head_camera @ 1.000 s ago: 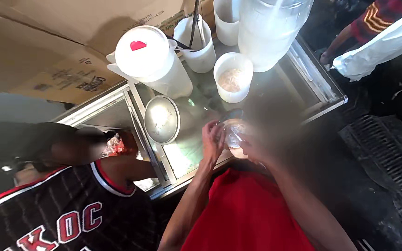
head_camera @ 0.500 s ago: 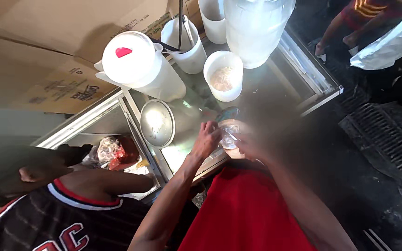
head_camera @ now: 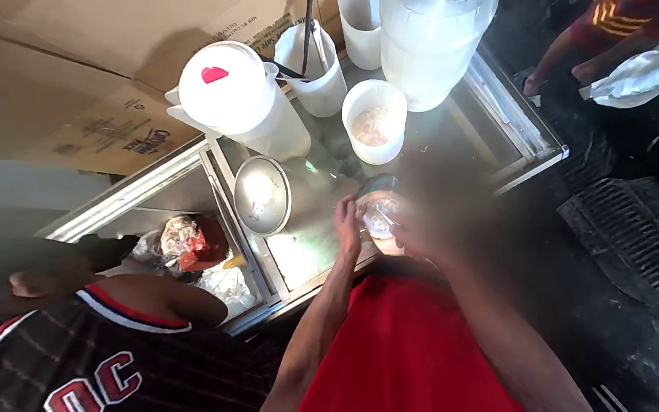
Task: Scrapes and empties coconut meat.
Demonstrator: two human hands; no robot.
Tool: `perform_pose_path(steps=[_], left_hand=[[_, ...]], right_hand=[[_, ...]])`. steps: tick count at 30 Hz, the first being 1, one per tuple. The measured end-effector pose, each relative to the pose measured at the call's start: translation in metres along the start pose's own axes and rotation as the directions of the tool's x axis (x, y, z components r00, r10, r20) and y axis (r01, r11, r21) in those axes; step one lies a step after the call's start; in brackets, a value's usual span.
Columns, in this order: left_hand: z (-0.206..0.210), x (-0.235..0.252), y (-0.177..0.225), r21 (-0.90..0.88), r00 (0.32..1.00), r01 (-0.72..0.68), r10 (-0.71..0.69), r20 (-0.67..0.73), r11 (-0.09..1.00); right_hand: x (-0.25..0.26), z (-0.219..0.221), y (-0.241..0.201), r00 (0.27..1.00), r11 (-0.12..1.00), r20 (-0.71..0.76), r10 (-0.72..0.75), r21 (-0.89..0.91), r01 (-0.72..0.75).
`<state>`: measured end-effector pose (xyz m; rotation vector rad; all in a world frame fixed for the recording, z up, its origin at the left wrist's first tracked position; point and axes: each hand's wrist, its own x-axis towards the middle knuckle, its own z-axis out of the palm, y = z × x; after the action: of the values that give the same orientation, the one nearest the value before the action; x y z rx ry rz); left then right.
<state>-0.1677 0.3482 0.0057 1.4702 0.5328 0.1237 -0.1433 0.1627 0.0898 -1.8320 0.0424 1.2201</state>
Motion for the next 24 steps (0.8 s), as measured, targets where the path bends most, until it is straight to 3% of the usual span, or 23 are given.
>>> perform_pose_path(steps=[2,5,10,12,15,20,24], left_hand=[[0.024,0.008,-0.002,-0.127,0.994,0.106,-0.110,-0.025,0.986],[0.042,0.015,0.006,-0.070,0.978,0.169,-0.177,-0.115,0.983],[0.039,0.010,0.005,-0.080,0.972,0.125,-0.138,-0.192,0.989],[0.038,0.006,0.003,-0.091,0.975,0.088,-0.104,-0.195,0.992],[0.042,0.005,0.006,-0.036,0.978,0.064,-0.070,-0.196,0.997],[0.034,0.002,0.006,-0.039,0.982,0.063,-0.069,-0.173,0.997],[0.035,0.004,0.008,-0.055,0.976,0.105,-0.113,-0.188,0.993]], right_hand=[[0.001,0.008,-0.005,0.997,0.999,-0.071,0.001,-0.035,-0.003],[-0.002,0.021,-0.017,0.988,0.973,-0.135,-0.075,-0.226,0.043],[-0.033,0.011,-0.014,0.993,0.839,0.064,-0.100,-0.531,0.119],[-0.033,0.003,-0.013,0.995,0.866,0.050,-0.084,-0.490,0.098],[-0.012,0.020,-0.014,0.988,0.935,-0.088,-0.125,-0.344,0.087],[-0.031,0.010,-0.017,0.990,0.836,0.114,-0.082,-0.533,0.130],[-0.012,0.021,-0.016,0.994,0.920,-0.011,-0.112,-0.380,0.100]])
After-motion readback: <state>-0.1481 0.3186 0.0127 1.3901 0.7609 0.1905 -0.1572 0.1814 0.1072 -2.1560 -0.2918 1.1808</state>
